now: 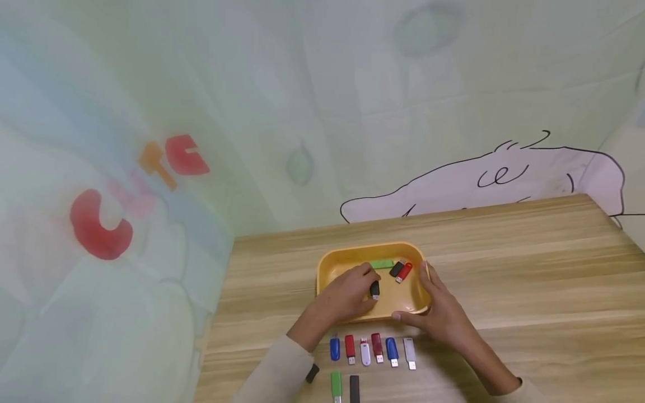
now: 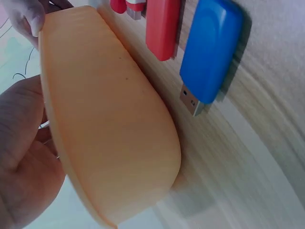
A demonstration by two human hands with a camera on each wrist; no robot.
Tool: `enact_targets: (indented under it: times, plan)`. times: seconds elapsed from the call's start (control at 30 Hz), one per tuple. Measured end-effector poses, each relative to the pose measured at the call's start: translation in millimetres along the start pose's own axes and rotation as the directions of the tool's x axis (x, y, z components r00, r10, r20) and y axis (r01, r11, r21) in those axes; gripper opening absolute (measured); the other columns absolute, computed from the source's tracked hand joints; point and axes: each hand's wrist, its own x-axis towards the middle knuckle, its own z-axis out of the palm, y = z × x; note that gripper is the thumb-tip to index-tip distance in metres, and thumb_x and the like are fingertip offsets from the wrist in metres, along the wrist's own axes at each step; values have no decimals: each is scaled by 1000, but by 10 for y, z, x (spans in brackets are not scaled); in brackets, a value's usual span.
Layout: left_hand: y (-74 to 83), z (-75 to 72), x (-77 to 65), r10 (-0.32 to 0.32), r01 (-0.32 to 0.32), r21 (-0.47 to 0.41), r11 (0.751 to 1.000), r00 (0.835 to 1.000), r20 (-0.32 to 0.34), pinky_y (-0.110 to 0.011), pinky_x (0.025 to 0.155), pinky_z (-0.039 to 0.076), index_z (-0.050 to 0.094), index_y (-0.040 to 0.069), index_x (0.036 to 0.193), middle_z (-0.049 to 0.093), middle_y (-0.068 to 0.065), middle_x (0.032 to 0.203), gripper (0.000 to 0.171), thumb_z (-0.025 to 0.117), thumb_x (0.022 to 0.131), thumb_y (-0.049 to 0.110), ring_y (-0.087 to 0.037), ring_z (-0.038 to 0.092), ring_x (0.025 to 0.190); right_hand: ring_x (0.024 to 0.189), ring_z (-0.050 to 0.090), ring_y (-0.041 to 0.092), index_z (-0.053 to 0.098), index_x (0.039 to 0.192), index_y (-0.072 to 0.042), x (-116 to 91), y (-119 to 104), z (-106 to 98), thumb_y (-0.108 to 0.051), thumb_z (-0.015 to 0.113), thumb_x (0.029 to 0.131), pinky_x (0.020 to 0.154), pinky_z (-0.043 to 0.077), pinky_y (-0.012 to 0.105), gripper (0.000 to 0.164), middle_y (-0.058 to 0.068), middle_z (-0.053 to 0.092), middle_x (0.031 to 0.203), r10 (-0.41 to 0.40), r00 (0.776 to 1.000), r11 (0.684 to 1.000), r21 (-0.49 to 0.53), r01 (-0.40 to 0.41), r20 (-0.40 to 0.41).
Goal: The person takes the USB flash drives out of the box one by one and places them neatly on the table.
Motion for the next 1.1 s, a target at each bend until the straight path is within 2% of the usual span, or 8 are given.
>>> enact_targets:
  times: [0.3, 0.67, 0.93, 1.1]
  plan:
    - [39, -75, -108, 28, -28, -2, 1000, 999, -31, -26, 107, 56, 68, 11, 136, 64, -1, 127, 44, 79, 97, 29, -13, 63, 113, 156, 24, 56, 9, 170, -8, 17, -8, -10, -56, 90, 79, 119, 36, 65, 131, 24, 8, 177, -8, 1000, 1000, -3, 8, 1]
    - [97, -153, -272, 20, -20, 1, 1000, 999, -39, -28, 108, 55, 66, 13, 138, 65, -1, 136, 48, 79, 97, 34, -14, 64, 121, 156, 25, 56, 11, 170, -8, 12, 7, -7, -55, 91, 79, 119, 36, 66, 130, 24, 10, 177, -18, 1000, 1000, -5, 18, -7]
    - [118, -183, -413, 54, -54, 2, 999, 998, -45, -27, 110, 54, 66, 13, 139, 65, 0, 137, 48, 78, 98, 36, -13, 64, 123, 155, 26, 57, 11, 170, -9, 16, 2, -4, -54, 91, 79, 118, 38, 65, 129, 24, 10, 177, -13, 1000, 1000, -1, 13, -5]
    - [128, -180, -520, 82, -84, -31, 996, 994, -72, -26, 108, 55, 67, 11, 138, 66, -1, 136, 48, 79, 98, 34, -14, 65, 122, 155, 26, 57, 11, 170, -7, 7, -4, 5, -53, 91, 79, 118, 39, 65, 129, 24, 10, 177, -13, 1000, 1000, 0, 13, -6]
